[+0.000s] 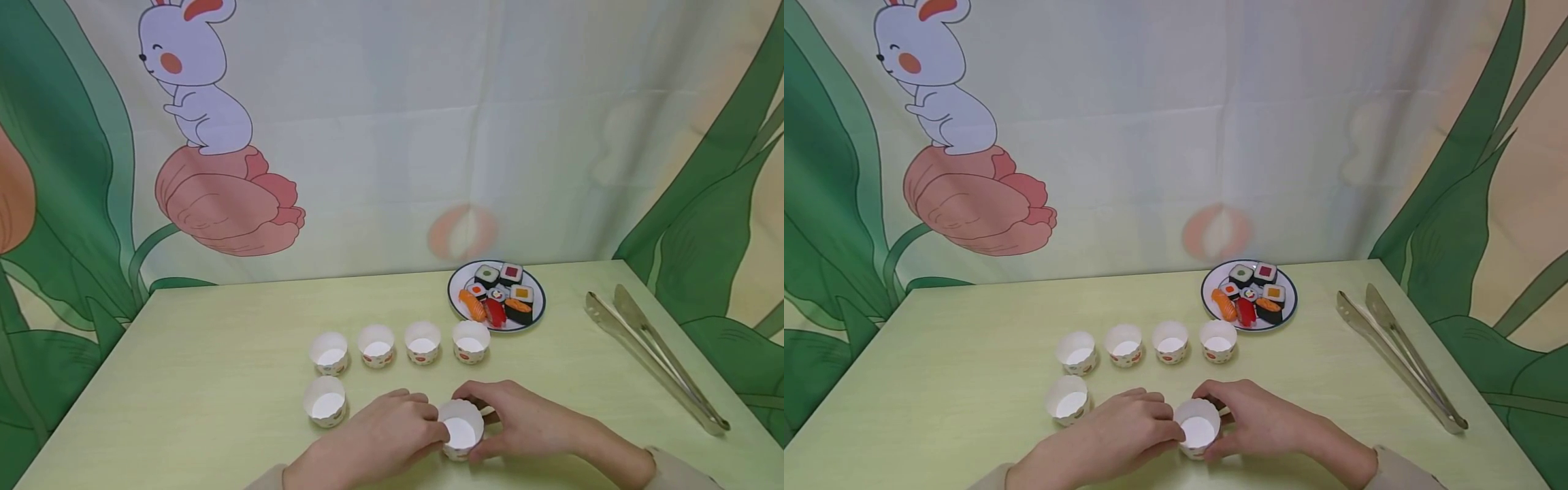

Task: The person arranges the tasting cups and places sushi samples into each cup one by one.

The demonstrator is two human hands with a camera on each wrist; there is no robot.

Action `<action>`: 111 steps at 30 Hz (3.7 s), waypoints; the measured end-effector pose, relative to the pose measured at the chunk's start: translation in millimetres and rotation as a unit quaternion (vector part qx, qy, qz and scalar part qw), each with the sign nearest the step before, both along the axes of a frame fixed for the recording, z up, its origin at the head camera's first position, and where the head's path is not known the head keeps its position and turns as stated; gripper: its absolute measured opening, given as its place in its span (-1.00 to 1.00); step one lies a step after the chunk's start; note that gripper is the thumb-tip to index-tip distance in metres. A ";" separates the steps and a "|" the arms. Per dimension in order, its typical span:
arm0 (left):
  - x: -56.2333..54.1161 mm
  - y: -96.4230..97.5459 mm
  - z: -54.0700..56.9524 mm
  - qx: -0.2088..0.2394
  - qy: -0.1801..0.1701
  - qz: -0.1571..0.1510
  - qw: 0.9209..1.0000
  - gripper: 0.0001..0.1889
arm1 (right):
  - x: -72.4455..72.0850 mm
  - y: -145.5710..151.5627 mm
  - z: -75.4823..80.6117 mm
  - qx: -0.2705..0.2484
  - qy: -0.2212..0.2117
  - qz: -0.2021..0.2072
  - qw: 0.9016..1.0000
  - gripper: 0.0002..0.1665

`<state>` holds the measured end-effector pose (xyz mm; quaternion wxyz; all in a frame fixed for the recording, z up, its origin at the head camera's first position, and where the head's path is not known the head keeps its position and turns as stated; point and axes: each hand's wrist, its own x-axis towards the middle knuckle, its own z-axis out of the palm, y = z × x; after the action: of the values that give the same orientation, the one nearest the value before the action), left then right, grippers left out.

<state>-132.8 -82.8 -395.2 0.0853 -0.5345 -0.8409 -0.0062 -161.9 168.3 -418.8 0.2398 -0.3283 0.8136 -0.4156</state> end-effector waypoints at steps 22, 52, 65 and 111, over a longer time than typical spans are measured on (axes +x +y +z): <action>-1.1 -3.2 3.5 0.042 0.020 -0.009 0.999 -0.96 | -0.6 -1.3 0.1 0.005 -0.005 -0.008 1.000 -0.34; 1.0 -12.4 8.1 0.103 0.038 -0.015 0.994 -0.95 | -0.3 0.2 -1.0 -0.015 0.010 0.007 1.000 -0.36; 0.3 -17.3 12.6 0.115 0.030 -0.024 0.993 -0.95 | -0.3 -0.2 -0.2 -0.007 0.007 0.004 1.000 -0.35; -9.0 -55.8 6.7 0.148 -0.002 0.037 0.988 -0.95 | 1.2 -0.9 0.7 -0.001 0.010 0.001 1.000 -0.34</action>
<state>-141.8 -138.6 -388.5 0.1619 -0.4842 -0.8501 -0.1291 -160.7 167.4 -418.1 0.2314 -0.3336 0.8155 -0.4124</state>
